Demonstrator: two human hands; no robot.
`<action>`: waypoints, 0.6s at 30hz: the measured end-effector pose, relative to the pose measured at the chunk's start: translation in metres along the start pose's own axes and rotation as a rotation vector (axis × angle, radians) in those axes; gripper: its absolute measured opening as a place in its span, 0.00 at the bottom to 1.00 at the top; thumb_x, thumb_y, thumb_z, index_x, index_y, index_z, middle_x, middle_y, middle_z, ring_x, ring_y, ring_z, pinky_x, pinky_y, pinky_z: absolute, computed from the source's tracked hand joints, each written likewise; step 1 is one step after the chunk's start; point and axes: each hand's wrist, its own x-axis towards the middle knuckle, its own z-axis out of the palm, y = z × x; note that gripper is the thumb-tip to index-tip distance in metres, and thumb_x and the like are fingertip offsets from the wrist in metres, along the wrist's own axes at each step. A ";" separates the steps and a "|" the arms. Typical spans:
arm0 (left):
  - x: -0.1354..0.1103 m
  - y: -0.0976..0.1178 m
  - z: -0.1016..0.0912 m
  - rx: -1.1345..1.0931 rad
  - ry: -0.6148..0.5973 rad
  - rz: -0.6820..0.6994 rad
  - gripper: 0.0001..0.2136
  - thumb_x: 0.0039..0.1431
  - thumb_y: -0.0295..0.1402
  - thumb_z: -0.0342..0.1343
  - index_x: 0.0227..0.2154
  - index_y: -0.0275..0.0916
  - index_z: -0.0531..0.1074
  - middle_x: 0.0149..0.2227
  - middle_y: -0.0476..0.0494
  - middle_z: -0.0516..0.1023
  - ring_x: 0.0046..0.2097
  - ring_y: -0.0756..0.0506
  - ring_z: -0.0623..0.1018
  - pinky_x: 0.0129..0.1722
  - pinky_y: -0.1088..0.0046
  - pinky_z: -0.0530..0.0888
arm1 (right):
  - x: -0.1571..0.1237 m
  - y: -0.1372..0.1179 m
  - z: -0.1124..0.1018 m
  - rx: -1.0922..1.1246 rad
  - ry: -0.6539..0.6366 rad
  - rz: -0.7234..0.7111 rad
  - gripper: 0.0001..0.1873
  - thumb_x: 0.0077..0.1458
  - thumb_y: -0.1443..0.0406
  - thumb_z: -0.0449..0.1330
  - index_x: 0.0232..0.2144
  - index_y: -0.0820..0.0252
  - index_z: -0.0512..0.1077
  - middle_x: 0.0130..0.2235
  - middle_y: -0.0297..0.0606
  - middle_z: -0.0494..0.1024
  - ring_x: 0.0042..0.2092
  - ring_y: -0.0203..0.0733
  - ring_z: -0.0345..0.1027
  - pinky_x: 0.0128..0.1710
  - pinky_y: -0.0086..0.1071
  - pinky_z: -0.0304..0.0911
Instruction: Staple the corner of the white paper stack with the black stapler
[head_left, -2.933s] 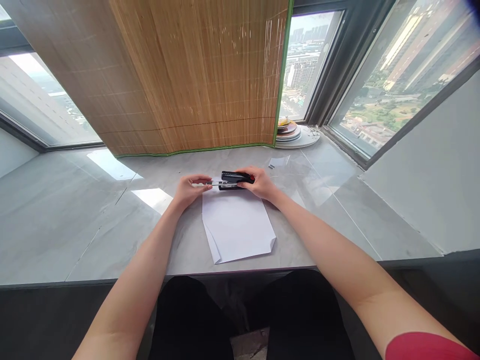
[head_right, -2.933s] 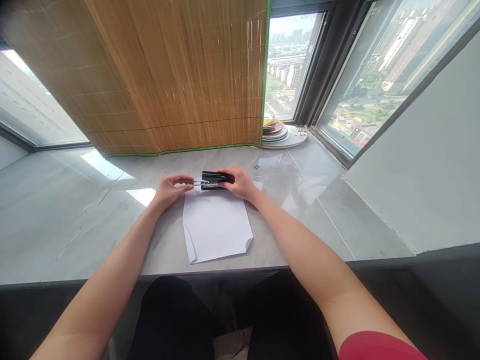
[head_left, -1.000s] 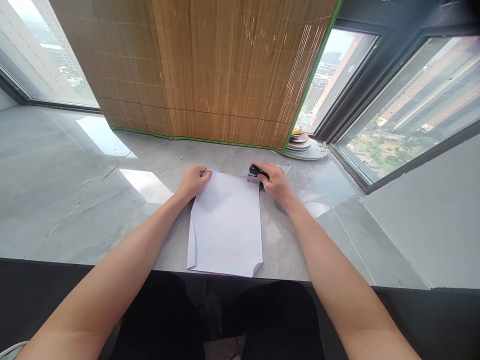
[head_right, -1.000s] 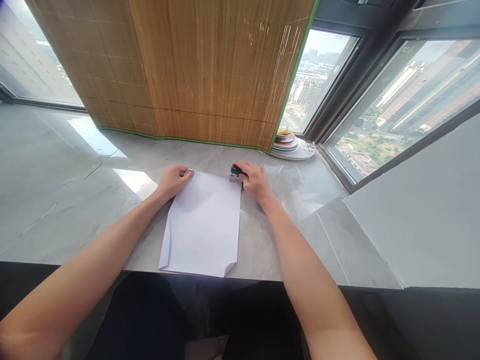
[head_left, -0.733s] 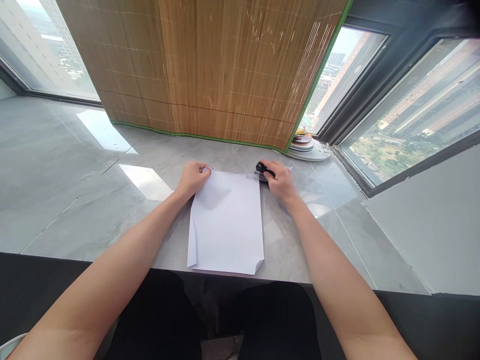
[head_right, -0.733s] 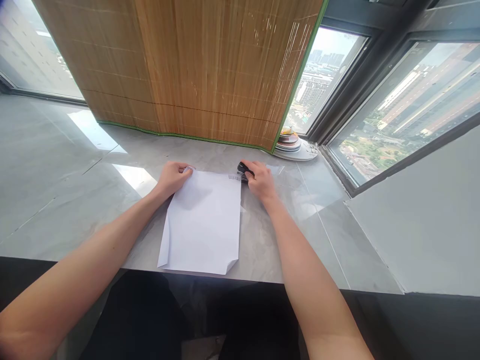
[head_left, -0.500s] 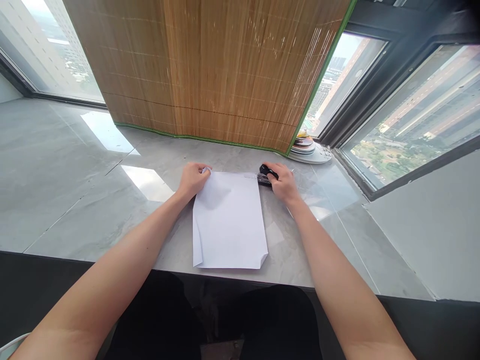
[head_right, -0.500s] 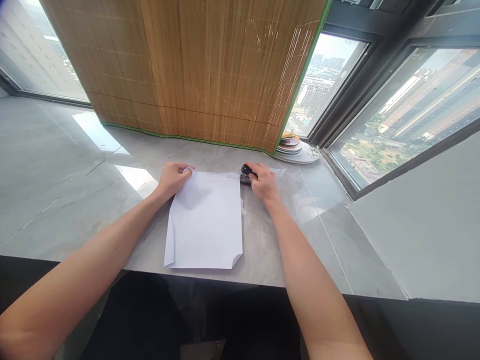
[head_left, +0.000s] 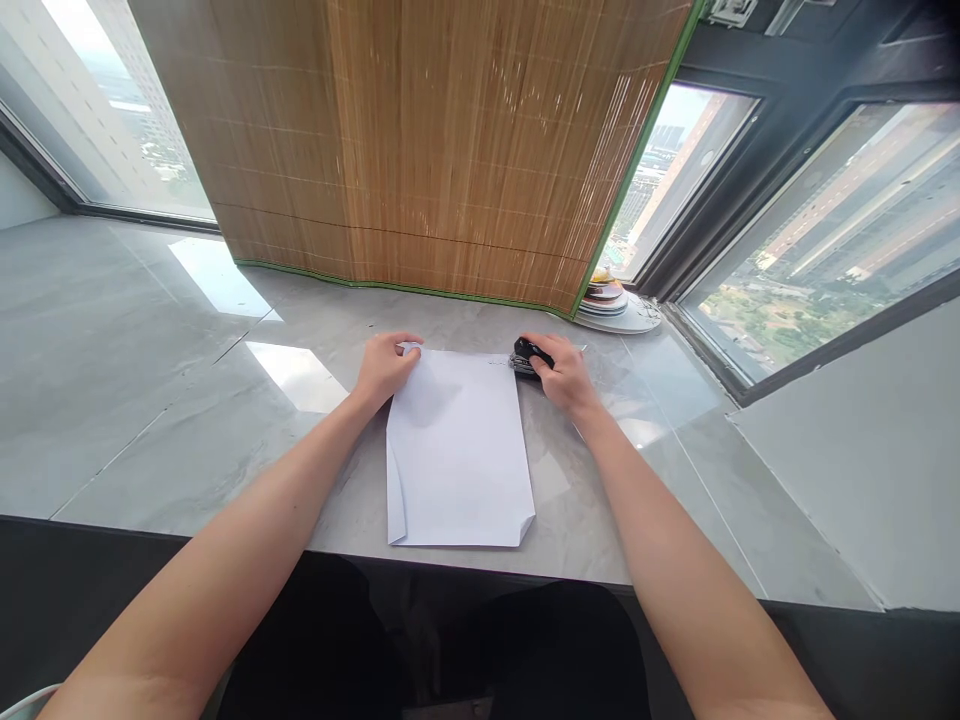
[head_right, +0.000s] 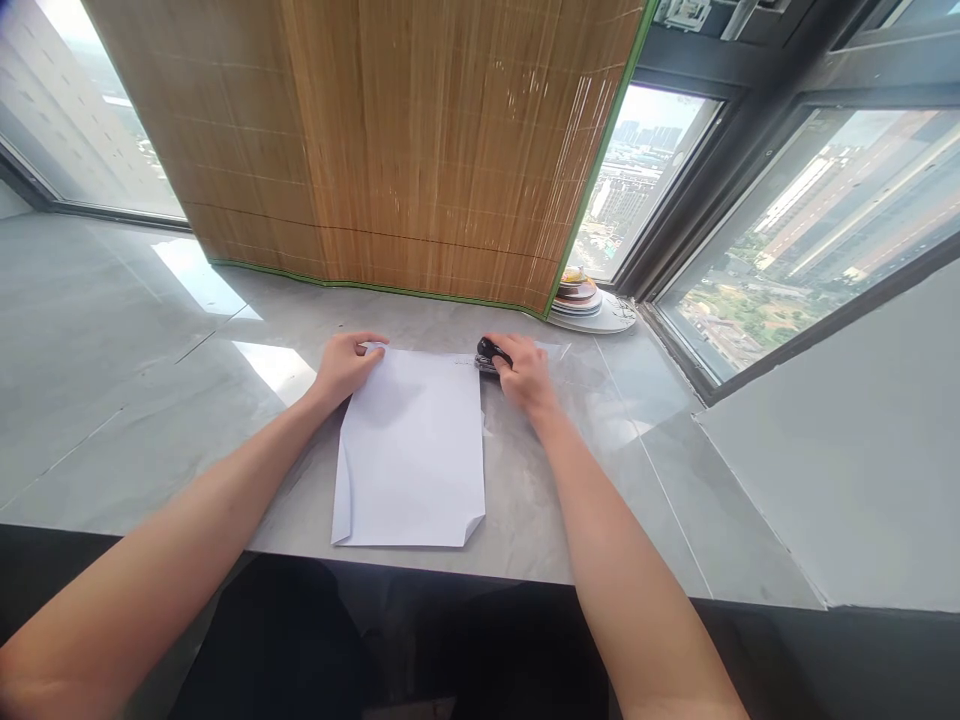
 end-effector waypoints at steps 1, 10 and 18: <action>-0.001 0.001 0.000 -0.016 -0.008 0.001 0.18 0.53 0.35 0.56 0.43 0.37 0.86 0.17 0.54 0.59 0.22 0.49 0.57 0.26 0.70 0.57 | 0.000 -0.001 0.000 -0.014 -0.011 -0.007 0.25 0.63 0.65 0.54 0.58 0.50 0.80 0.51 0.42 0.83 0.56 0.59 0.72 0.63 0.61 0.62; -0.004 0.006 0.004 -0.052 -0.067 0.019 0.18 0.55 0.37 0.55 0.44 0.38 0.84 0.18 0.55 0.58 0.23 0.49 0.56 0.25 0.71 0.56 | -0.001 -0.004 0.011 -0.007 -0.015 -0.050 0.25 0.67 0.64 0.53 0.61 0.50 0.78 0.51 0.44 0.81 0.55 0.58 0.71 0.63 0.63 0.63; 0.000 -0.002 0.008 -0.046 -0.068 0.015 0.18 0.55 0.36 0.56 0.44 0.38 0.85 0.18 0.53 0.63 0.22 0.49 0.59 0.25 0.71 0.58 | 0.001 -0.005 0.025 -0.055 -0.029 -0.086 0.28 0.69 0.65 0.50 0.63 0.46 0.78 0.50 0.45 0.80 0.53 0.57 0.71 0.61 0.61 0.65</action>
